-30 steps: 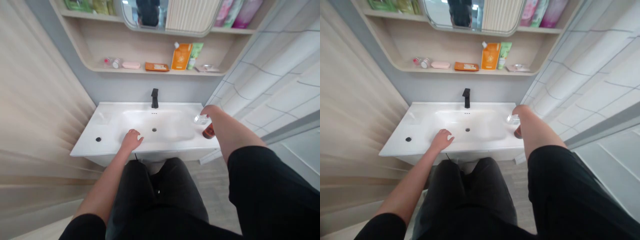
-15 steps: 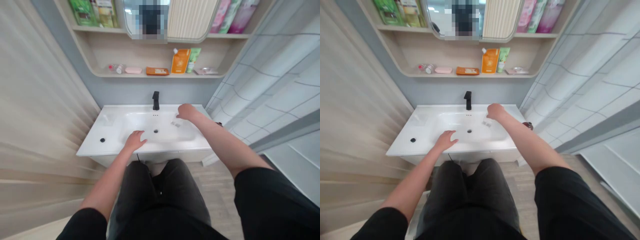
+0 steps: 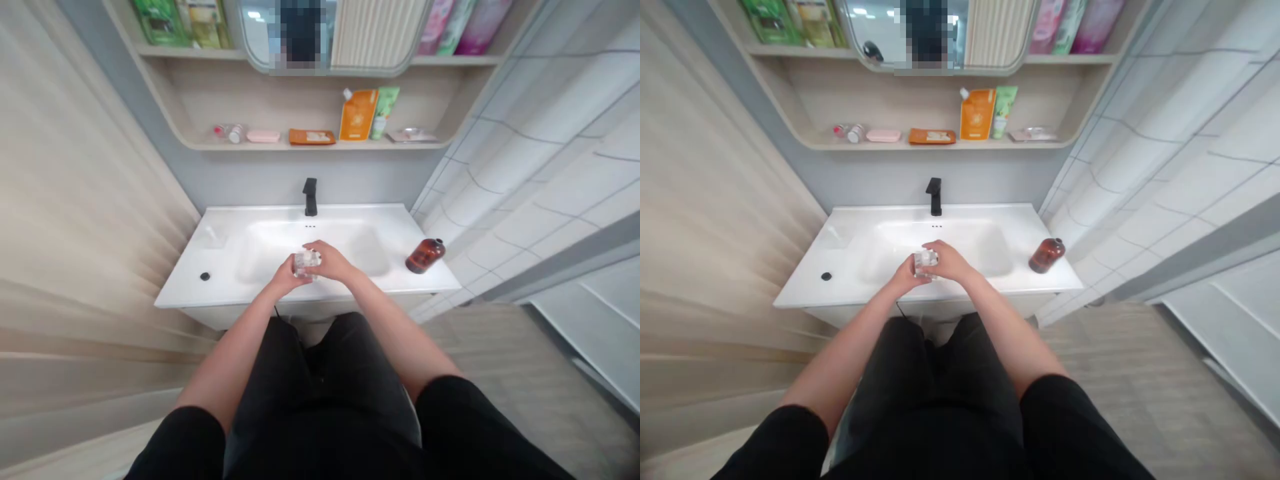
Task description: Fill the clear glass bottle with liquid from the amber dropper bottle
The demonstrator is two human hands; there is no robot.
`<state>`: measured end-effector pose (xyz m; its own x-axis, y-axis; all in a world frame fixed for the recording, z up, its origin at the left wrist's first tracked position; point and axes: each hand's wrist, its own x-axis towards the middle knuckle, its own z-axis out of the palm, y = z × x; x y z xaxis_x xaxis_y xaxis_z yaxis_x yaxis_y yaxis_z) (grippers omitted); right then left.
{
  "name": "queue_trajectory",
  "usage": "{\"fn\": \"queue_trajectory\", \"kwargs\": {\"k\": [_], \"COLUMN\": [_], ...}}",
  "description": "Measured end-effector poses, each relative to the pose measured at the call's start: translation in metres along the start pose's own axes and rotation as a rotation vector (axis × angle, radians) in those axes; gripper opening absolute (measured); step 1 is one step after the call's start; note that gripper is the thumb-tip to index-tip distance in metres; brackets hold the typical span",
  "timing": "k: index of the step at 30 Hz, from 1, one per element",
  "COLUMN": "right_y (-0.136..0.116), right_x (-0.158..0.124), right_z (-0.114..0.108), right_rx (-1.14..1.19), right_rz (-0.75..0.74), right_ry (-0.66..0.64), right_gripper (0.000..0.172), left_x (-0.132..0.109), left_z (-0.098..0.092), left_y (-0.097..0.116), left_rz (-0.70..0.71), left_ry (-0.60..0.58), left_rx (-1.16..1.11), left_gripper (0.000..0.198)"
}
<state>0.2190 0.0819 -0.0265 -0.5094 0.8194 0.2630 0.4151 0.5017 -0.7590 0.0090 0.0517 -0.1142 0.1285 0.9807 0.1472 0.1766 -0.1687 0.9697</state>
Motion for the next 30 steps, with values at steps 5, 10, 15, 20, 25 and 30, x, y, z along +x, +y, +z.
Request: {"fn": "queue_trajectory", "kwargs": {"k": [5, 10, 15, 20, 25, 30], "right_y": [0.033, 0.045, 0.05, 0.051, 0.051, 0.054], "right_x": [-0.028, -0.032, -0.032, -0.035, -0.035, -0.035], "right_z": [0.033, 0.048, 0.05, 0.046, 0.048, 0.051], "right_rx": [0.331, 0.427, 0.431, 0.414, 0.435, 0.42], "right_rz": [0.194, 0.24, 0.206, 0.196, 0.158, 0.145], "right_ry": [0.09, 0.155, 0.084, 0.053, 0.009, 0.008], "right_gripper": [0.099, 0.093, 0.087, 0.085, 0.086, 0.091], "left_x": [0.0, 0.0, 0.003, 0.003, -0.002, -0.001], "left_z": [0.001, -0.009, -0.003, 0.007, 0.004, 0.007], "left_y": [-0.006, -0.004, 0.006, 0.016, 0.019, 0.011], "left_rz": [0.032, 0.103, 0.068, 0.114, 0.114, 0.102], "left_ry": [-0.034, -0.091, -0.129, -0.133, -0.084, -0.005], "left_rx": [0.016, -0.072, -0.133, -0.084, -0.055, -0.141], "left_gripper": [0.084, 0.095, 0.066, 0.047, 0.047, 0.053]}}
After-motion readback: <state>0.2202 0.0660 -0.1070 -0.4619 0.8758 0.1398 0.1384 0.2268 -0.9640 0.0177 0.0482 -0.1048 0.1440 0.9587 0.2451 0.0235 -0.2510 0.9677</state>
